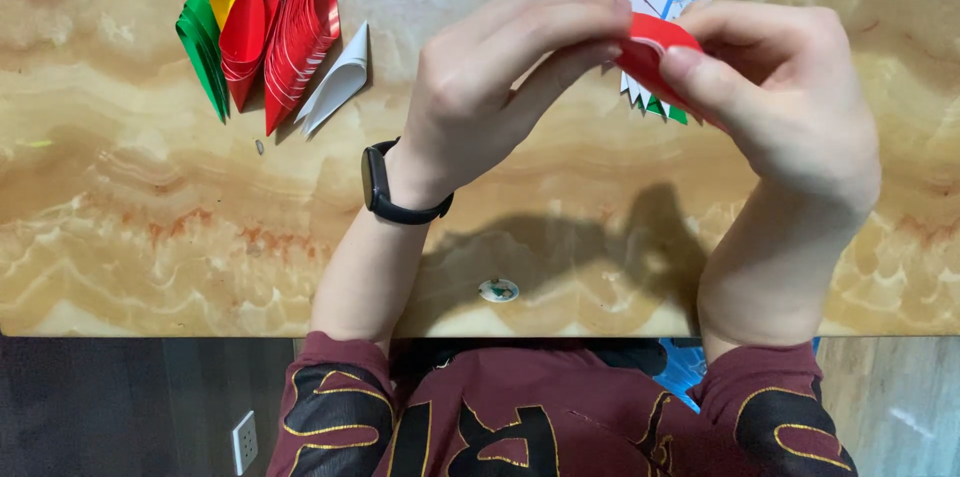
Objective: Folding colored paper and using a stapler to create origami components.
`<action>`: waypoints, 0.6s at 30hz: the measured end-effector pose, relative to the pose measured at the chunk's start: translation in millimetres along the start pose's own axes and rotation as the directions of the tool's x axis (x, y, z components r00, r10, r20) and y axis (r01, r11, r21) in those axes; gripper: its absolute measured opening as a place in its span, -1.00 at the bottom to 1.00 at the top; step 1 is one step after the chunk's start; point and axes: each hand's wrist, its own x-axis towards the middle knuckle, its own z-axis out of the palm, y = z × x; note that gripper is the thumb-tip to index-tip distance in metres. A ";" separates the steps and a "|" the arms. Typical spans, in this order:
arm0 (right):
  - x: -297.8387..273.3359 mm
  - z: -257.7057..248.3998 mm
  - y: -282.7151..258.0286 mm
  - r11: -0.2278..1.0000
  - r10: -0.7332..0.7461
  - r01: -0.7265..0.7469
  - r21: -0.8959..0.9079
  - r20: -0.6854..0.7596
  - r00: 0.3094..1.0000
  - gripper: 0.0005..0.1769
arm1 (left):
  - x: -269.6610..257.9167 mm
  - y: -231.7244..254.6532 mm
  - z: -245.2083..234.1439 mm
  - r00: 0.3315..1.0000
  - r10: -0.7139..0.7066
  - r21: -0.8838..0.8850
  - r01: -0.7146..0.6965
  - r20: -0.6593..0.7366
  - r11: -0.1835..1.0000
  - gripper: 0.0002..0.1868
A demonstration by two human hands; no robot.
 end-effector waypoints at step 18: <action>-5.5 -7.7 20.2 0.986 0.009 -0.003 0.169 -0.036 0.999 -0.85 | 0.5 3.6 -4.5 0.982 0.180 0.142 -0.187 0.065 0.972 -0.80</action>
